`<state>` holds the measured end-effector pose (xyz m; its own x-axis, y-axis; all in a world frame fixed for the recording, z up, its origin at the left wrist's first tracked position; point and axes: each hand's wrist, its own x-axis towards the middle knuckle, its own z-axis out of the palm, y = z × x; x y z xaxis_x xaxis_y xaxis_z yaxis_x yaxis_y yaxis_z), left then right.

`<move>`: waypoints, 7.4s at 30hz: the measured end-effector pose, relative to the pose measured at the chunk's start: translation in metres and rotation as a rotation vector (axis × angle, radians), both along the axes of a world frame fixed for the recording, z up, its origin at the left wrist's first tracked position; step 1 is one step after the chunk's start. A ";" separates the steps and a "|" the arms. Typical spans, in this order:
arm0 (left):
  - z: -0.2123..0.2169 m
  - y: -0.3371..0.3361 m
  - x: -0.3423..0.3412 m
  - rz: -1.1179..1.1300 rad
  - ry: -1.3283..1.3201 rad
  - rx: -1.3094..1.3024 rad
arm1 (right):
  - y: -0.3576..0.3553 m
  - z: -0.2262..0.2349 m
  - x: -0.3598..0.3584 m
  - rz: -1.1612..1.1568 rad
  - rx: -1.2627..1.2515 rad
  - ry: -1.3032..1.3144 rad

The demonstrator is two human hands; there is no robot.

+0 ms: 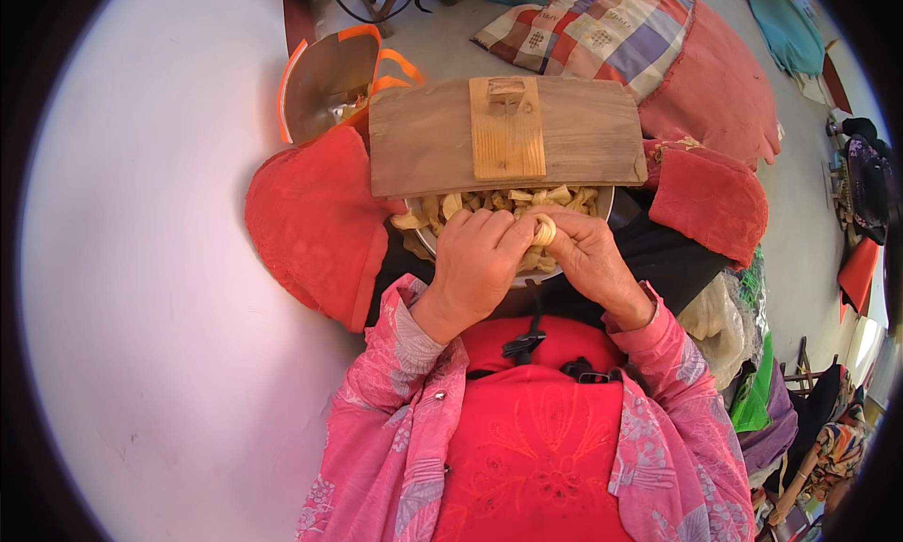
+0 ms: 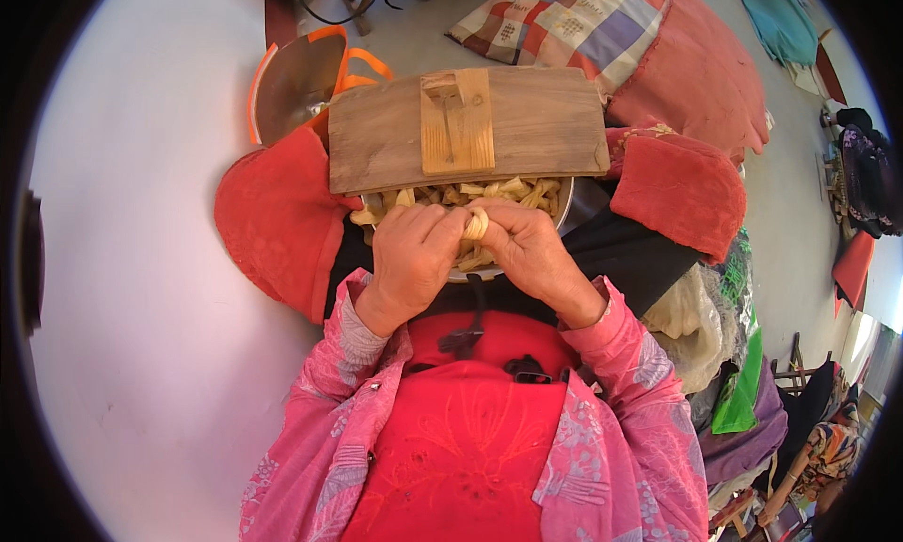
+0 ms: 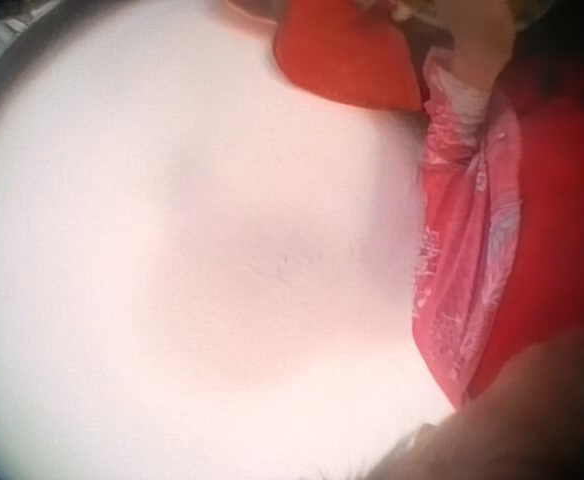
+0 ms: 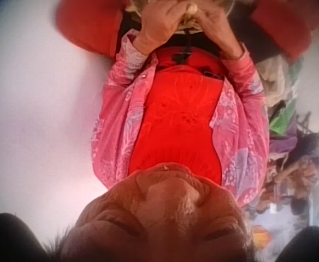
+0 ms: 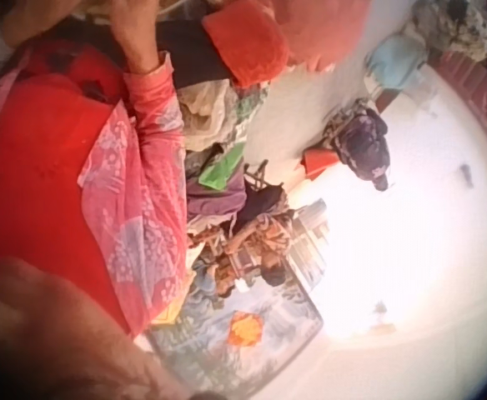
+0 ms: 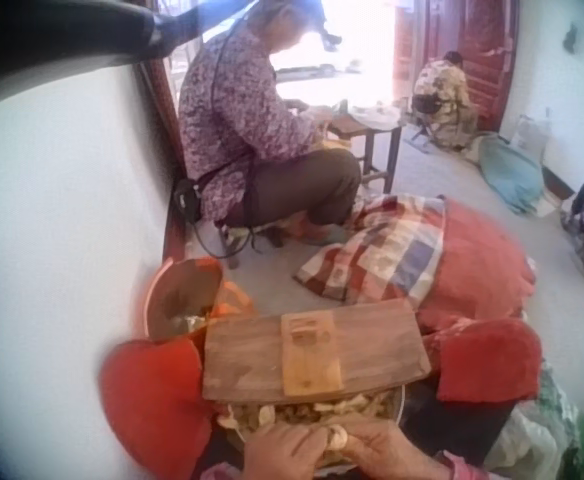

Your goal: The person sorts through dried food strips by hand, picking them up from a pile and placing them into a bowl, then reaches into a large bag to pull out more strips and adds them to the pile.

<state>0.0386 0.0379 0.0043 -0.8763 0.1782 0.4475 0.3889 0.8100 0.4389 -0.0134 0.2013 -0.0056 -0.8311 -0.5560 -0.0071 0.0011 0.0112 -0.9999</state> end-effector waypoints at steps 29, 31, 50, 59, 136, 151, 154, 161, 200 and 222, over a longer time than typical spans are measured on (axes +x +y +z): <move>-0.009 0.016 -0.018 0.039 -0.272 0.308 | 0.010 -0.021 -0.009 -0.061 0.073 0.069; -0.023 0.015 -0.021 0.072 -0.306 0.400 | 0.008 -0.019 -0.009 -0.126 0.197 0.336; -0.008 -0.014 0.005 0.003 -0.266 0.595 | 0.023 0.008 -0.055 -0.102 -0.345 -0.336; -0.005 -0.027 -0.016 -0.122 -0.633 0.851 | 0.018 0.023 -0.065 0.330 0.084 -0.472; -0.009 0.008 -0.014 -0.054 -0.069 0.517 | 0.002 -0.024 -0.023 0.121 -0.379 -0.683; -0.021 0.003 -0.021 0.020 -0.795 1.631 | -0.021 0.009 -0.010 -0.292 -0.045 0.276; -0.010 0.008 -0.003 -0.011 -0.787 1.729 | -0.018 0.004 -0.013 -0.362 -0.217 0.117; -0.012 -0.020 0.007 0.051 -0.310 0.670 | 0.016 -0.006 -0.027 -0.097 -0.211 -0.142; 0.001 -0.012 -0.030 -0.152 -0.436 0.659 | 0.022 0.014 -0.072 0.327 -0.043 -0.696; -0.019 -0.053 -0.052 -0.046 -0.837 0.966 | 0.005 0.030 -0.067 0.113 0.399 0.278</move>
